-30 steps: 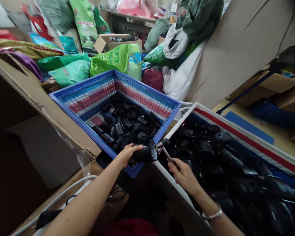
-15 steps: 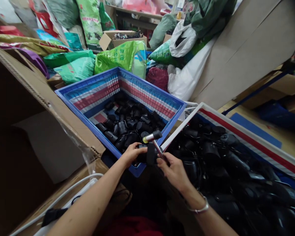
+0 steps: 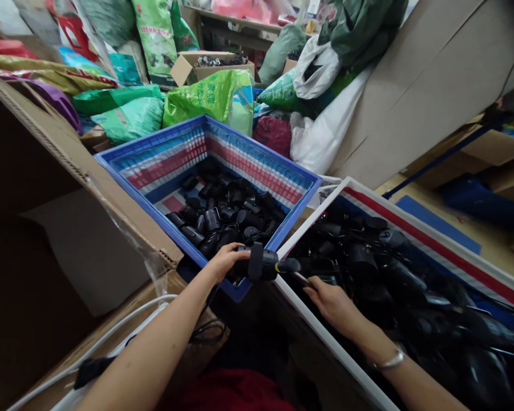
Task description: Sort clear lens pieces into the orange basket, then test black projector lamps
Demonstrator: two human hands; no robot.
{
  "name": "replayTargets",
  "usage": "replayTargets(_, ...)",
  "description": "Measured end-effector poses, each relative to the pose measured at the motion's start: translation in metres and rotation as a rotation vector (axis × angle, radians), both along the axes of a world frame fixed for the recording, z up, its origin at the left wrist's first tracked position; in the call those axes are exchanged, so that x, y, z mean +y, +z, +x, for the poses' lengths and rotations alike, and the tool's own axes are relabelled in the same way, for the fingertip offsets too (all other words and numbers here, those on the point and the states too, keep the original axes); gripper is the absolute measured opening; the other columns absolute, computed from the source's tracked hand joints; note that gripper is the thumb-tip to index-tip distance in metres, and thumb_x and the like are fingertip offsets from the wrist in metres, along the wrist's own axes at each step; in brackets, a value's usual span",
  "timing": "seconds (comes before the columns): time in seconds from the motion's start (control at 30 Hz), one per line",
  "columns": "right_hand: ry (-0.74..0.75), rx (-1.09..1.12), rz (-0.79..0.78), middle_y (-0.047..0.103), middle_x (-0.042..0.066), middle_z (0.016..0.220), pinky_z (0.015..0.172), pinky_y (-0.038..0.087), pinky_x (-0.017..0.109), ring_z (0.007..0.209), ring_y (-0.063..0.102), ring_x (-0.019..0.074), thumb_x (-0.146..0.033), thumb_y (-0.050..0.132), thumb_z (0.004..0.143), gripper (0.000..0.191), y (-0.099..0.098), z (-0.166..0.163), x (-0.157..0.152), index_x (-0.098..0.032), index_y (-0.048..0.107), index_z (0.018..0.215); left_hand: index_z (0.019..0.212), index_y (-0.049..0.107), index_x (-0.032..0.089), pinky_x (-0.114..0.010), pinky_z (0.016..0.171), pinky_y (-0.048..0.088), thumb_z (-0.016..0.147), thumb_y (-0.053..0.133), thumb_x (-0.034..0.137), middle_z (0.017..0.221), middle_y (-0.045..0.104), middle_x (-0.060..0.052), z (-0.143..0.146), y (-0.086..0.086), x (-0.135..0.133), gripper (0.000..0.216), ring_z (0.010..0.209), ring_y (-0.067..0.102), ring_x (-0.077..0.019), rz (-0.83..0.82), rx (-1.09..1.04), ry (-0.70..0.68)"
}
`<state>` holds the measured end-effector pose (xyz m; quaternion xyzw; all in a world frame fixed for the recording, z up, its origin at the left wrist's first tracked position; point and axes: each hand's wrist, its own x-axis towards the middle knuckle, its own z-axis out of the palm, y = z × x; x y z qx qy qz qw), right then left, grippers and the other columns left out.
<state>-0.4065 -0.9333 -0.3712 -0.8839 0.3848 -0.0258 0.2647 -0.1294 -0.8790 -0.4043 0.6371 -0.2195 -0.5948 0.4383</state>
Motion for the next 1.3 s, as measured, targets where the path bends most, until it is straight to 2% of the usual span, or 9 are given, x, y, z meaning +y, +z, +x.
replayTargets(0.17,0.038,0.061,0.041,0.050,-0.002,0.054,0.046,0.032,0.025,0.047,0.048,0.0138,-0.039,0.032,0.089,0.026,0.019,0.010,-0.011,-0.022,0.047,0.077,0.102,0.054,0.014,-0.033,0.067,0.048,0.079,0.056,0.026,0.084,0.060,-0.002,0.000,0.002,0.003,0.026,0.072,0.058,-0.0137,-0.051,-0.005,0.004)
replayTargets(0.3,-0.156,-0.252,-0.039,0.047,-0.002,0.053,0.043,0.034,0.024,0.043,0.044,0.0121,-0.041,0.035,0.087,0.023,0.059,0.008,-0.013,-0.023,0.048,0.084,0.101,0.055,0.014,-0.033,0.067,0.048,0.077,0.058,0.025,0.083,0.061,-0.002,0.000,0.000,0.004,0.026,0.071,0.058,-0.0140,-0.049,-0.016,0.007)
replayTargets(0.37,-0.293,-0.455,-0.142,0.048,-0.001,0.055,0.048,0.039,0.027,0.046,0.046,0.0134,-0.041,0.028,0.089,0.026,0.063,0.006,-0.010,-0.023,0.047,0.088,0.101,0.055,0.014,-0.033,0.067,0.047,0.077,0.058,0.024,0.083,0.061,-0.002,0.000,0.000,0.003,0.026,0.071,0.058,-0.0138,-0.046,-0.015,0.013)
replayTargets(0.47,-0.266,-0.476,-0.153,0.047,0.000,0.051,0.046,0.038,0.028,0.044,0.045,0.0142,-0.045,0.031,0.087,0.029,0.041,0.000,-0.004,-0.024,0.047,0.076,0.101,0.055,0.014,-0.033,0.068,0.047,0.076,0.059,0.023,0.083,0.061,-0.001,0.000,-0.001,0.002,0.026,0.072,0.058,-0.0139,-0.052,-0.001,0.019)
replayTargets(0.6,-0.120,-0.110,0.007,0.040,-0.004,0.045,0.039,0.026,0.024,0.038,0.037,0.0110,-0.041,0.041,0.084,0.026,0.007,-0.011,-0.008,-0.023,0.043,0.065,0.099,0.056,0.014,-0.033,0.069,0.047,0.076,0.059,0.025,0.082,0.062,-0.001,-0.003,-0.003,0.002,0.026,0.071,0.059,-0.0140,-0.048,0.014,0.033)
replayTargets(0.77,-0.256,-0.129,0.065,0.036,-0.005,0.049,0.042,0.029,0.022,0.043,0.037,0.0105,-0.044,0.035,0.087,0.030,0.000,-0.015,-0.013,-0.023,0.039,0.067,0.098,0.055,0.014,-0.029,0.061,0.046,0.076,0.059,0.026,0.079,0.060,-0.001,-0.007,0.001,0.004,0.026,0.065,0.057,-0.0124,-0.015,0.043,0.070)
replayTargets(1.03,-0.346,-0.214,0.032,0.052,-0.001,0.055,0.047,0.038,0.024,0.050,0.050,0.0143,-0.045,0.034,0.087,0.033,-0.027,0.004,-0.009,-0.020,0.055,0.080,0.093,0.053,0.021,-0.022,0.049,0.037,0.054,0.072,0.026,0.072,0.059,0.002,0.002,0.039,0.026,0.044,0.057,0.055,-0.0128,-0.065,0.161,0.168)
replayTargets(1.17,-0.277,-0.306,-0.057,0.063,0.008,0.089,0.071,0.047,0.032,0.079,0.059,0.0212,-0.038,0.037,0.086,0.032,-0.054,0.023,-0.013,-0.018,0.057,0.102,0.095,0.048,0.024,-0.021,0.051,0.038,0.053,0.069,0.018,0.072,0.058,0.004,0.005,0.060,0.042,0.047,0.058,0.054,-0.0105,-0.127,0.248,0.204)
replayTargets(1.3,-0.191,-0.317,-0.043,0.062,0.008,0.088,0.076,0.047,0.035,0.082,0.058,0.0212,-0.031,0.041,0.085,0.027,-0.074,0.040,-0.016,-0.018,0.060,0.100,0.093,0.050,0.023,-0.020,0.054,0.040,0.056,0.065,0.019,0.071,0.058,0.004,0.004,0.070,0.055,0.040,0.058,0.053,-0.0090,-0.135,0.312,0.245)
